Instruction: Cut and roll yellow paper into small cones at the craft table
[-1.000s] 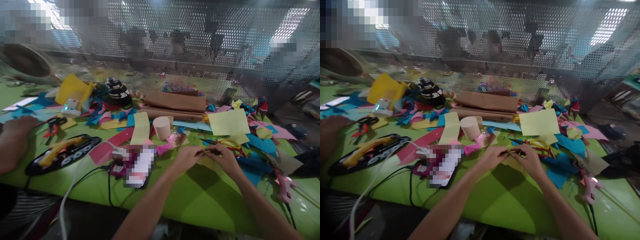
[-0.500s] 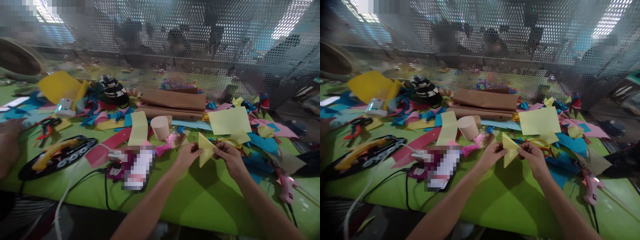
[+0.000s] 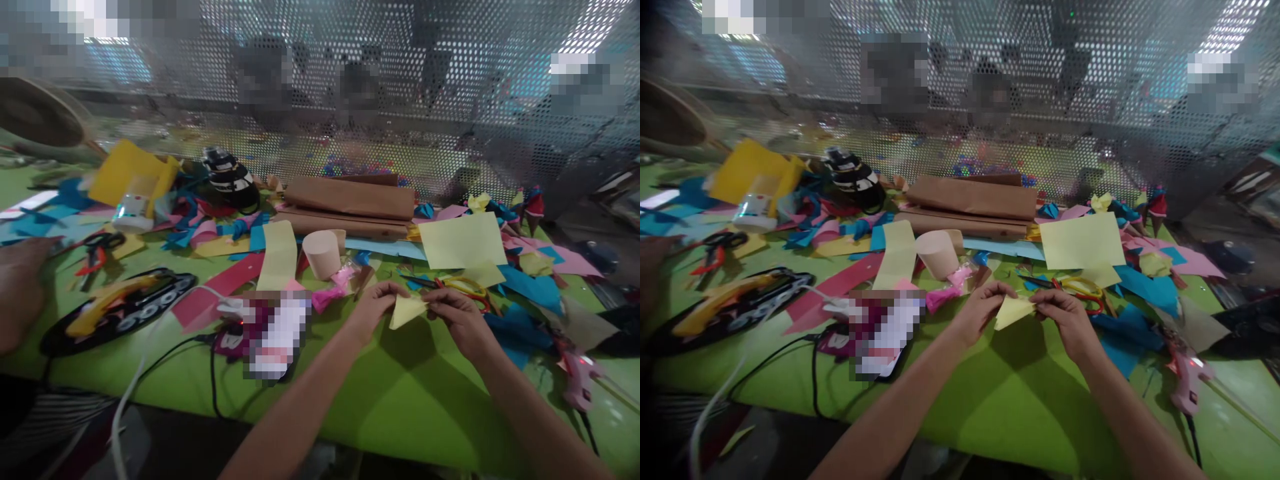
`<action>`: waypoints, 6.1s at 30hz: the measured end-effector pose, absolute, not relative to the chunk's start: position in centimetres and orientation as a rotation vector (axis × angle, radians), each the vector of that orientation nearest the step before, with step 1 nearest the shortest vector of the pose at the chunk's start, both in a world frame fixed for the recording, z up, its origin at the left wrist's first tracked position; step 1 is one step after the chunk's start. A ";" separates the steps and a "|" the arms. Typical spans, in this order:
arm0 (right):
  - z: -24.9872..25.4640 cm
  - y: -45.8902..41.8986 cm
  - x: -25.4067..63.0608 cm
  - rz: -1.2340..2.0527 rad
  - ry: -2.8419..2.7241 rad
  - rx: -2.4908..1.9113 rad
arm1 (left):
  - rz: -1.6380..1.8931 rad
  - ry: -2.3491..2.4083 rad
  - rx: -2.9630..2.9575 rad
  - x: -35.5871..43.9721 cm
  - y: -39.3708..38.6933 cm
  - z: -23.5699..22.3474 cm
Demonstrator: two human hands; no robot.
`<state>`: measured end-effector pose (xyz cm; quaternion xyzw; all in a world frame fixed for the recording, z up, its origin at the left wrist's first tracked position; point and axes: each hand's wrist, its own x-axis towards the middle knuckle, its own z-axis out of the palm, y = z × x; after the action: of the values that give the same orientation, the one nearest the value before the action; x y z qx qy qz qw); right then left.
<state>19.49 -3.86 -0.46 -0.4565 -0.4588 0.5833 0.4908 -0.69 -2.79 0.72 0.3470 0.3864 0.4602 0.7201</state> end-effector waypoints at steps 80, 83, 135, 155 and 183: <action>-0.4 -4.0 18.9 1.226 -1.159 -1.213 | 0.882 1.008 1.469 0.2 -3.3 -0.8; -0.1 -4.0 18.9 1.255 -1.105 -1.178 | 0.823 0.931 1.474 0.4 -3.3 -0.9; 0.1 -3.6 20.1 1.222 -1.083 -1.133 | 0.846 1.100 1.655 -0.6 -3.5 -0.1; 0.4 -3.3 20.4 1.146 -1.041 -1.146 | 0.989 1.123 1.676 -1.0 -3.6 0.4; -0.3 -4.5 18.7 0.964 -1.640 -1.325 | 1.075 1.180 1.497 -0.1 -3.3 0.2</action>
<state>18.69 -4.47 -0.30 -0.5237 -0.6484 0.3810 0.4001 -0.10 -3.26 0.19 0.6079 0.4790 0.4367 0.4587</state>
